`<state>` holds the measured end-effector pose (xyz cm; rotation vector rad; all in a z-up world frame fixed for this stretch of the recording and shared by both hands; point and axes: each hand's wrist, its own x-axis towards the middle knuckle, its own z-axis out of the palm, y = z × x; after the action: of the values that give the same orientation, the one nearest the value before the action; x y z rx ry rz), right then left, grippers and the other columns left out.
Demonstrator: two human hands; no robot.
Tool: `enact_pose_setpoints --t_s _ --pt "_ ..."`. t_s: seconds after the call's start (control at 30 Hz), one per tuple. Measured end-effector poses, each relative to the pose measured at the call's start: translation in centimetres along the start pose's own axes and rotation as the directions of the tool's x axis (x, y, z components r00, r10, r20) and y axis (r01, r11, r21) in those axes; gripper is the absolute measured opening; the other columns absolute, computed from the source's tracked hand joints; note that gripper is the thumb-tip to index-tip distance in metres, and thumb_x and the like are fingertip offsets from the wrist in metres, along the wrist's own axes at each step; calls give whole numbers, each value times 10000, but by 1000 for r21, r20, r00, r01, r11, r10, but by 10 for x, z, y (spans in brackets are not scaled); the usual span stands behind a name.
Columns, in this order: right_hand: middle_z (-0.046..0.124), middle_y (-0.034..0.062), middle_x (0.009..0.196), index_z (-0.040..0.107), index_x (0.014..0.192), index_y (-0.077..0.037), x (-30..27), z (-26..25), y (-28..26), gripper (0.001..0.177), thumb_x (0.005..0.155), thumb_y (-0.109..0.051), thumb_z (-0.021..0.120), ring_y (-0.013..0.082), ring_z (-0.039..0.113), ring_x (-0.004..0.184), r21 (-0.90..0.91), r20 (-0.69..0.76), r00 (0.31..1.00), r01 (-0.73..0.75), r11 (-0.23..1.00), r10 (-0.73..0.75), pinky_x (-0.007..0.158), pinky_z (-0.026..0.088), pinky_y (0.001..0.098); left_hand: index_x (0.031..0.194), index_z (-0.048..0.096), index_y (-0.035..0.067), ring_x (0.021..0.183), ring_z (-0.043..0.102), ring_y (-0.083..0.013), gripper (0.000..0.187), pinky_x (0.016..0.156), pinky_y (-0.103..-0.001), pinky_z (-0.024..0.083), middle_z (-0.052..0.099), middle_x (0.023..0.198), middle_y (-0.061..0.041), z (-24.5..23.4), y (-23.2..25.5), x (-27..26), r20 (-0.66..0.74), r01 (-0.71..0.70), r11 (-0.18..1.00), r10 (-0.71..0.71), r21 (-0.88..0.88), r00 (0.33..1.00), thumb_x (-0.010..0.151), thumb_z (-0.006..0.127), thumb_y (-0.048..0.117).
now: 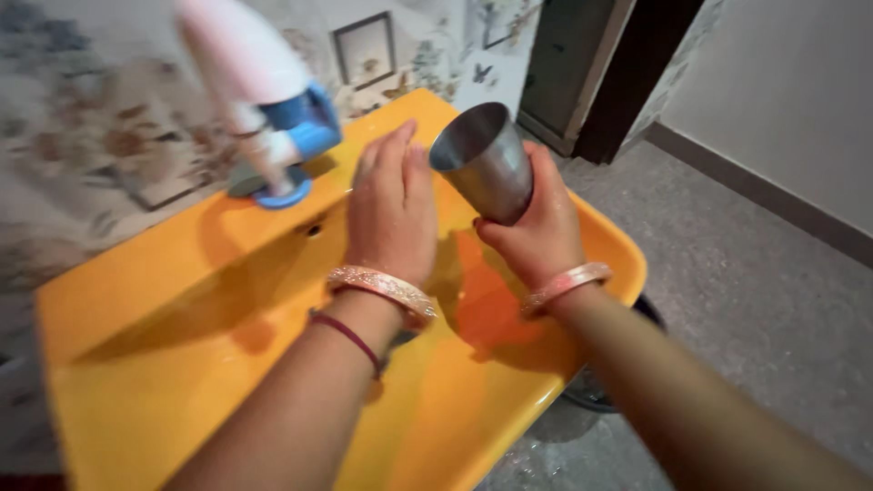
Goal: The person scrubs a yellow bathroom sink with a steel cup and a steel wool pad, rinsing the cup under running water. They then spray a cleaning solution on the sink pedestal and scrub it with the pad, repeatedly dipping the pad in a black bucket of water.
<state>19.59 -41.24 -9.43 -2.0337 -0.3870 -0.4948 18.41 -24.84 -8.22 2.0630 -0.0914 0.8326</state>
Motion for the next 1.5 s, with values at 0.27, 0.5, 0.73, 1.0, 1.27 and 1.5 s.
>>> enact_pose_setpoints --t_s 0.27,0.5,0.73,1.0,1.27,1.5 --pt "594 142 1209 507 1363 -192 4 -12 -8 764 691 34 793 391 605 1120 -288 -266 962 -147 946 68 911 518 465 1411 562 68 1370 490 -369 588 1169 -451 360 577 1436 -172 60 -32 44 335 -291 908 186 300 924 829 620 4" --pt "605 116 1176 587 1324 -215 6 -13 -11 773 636 48 820 370 584 1147 -297 -256 966 -114 948 36 982 494 444 1531 425 166 1487 307 -332 692 1224 -446 208 388 1606 -90 63 -50 43 456 -382 767 132 516 880 875 629 247" --pt "616 90 1252 564 1370 -165 7 -10 -13 795 653 14 856 291 630 1181 -5 -217 976 -31 999 29 1010 524 374 1562 375 82 1478 320 -376 649 1208 -518 188 388 1605 -132 97 -69 35 218 -210 577 57 790 974 984 433 372" --pt "619 95 1267 560 1378 -159 4 -10 -15 784 674 16 856 300 627 1214 2 -172 985 6 1000 -6 1019 534 369 1511 419 49 1439 413 -325 628 1174 -571 248 440 1579 -105 87 -100 69 253 -151 638 -70 755 965 1061 442 487" --pt "628 107 1313 553 1375 -150 5 -6 -14 742 694 16 796 308 616 1261 76 -104 994 41 996 -33 1063 506 388 1491 447 -37 1371 415 -439 624 1167 -537 261 463 1480 -284 75 -77 25 -108 162 361 -164 919 981 982 522 315" --pt "605 105 1265 597 1305 -161 1 -7 -15 684 688 123 670 325 622 1222 -36 -142 988 58 998 -63 993 533 381 1535 453 72 1383 339 -558 542 1058 -618 264 424 1612 -187 80 -108 48 64 -90 602 64 794 996 999 524 111"
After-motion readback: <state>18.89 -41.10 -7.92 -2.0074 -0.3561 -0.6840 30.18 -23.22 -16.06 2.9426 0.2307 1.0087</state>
